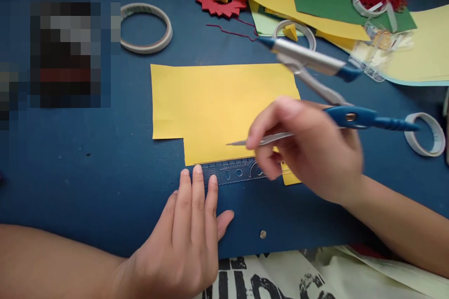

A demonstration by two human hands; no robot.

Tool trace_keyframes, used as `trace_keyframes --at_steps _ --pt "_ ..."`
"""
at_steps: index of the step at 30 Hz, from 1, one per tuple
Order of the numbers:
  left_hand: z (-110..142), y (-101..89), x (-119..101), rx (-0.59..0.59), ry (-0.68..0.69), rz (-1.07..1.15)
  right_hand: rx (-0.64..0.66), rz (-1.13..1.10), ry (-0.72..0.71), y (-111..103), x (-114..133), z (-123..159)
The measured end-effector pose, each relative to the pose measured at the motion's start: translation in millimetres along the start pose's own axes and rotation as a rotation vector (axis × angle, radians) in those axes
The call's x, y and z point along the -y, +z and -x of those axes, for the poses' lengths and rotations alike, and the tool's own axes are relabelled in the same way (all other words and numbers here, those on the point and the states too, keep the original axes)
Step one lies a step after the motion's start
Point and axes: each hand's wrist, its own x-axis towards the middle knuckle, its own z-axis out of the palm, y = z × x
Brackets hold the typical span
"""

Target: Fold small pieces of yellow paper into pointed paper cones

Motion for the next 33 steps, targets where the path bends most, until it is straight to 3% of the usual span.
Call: trace_keyframes --at_steps 2,6,10,14,33 --pt "0 0.5 2 -0.003 0.011 -0.009 -0.007 -0.187 -0.038 21 5 -6" --pt "-3 0.9 6 0.002 0.058 0.003 0.066 0.004 -0.117 40 1 -9" --pt "-5 1.0 5 0.052 -0.016 0.029 0.034 0.157 -0.092 37 -5 -6" --pt "-4 1.4 1 0.062 -0.054 0.044 0.124 0.242 -0.130 33 -8 -3" --pt "0 1.6 -1 0.090 -0.037 0.001 0.150 0.361 -0.180 31 -4 -5"
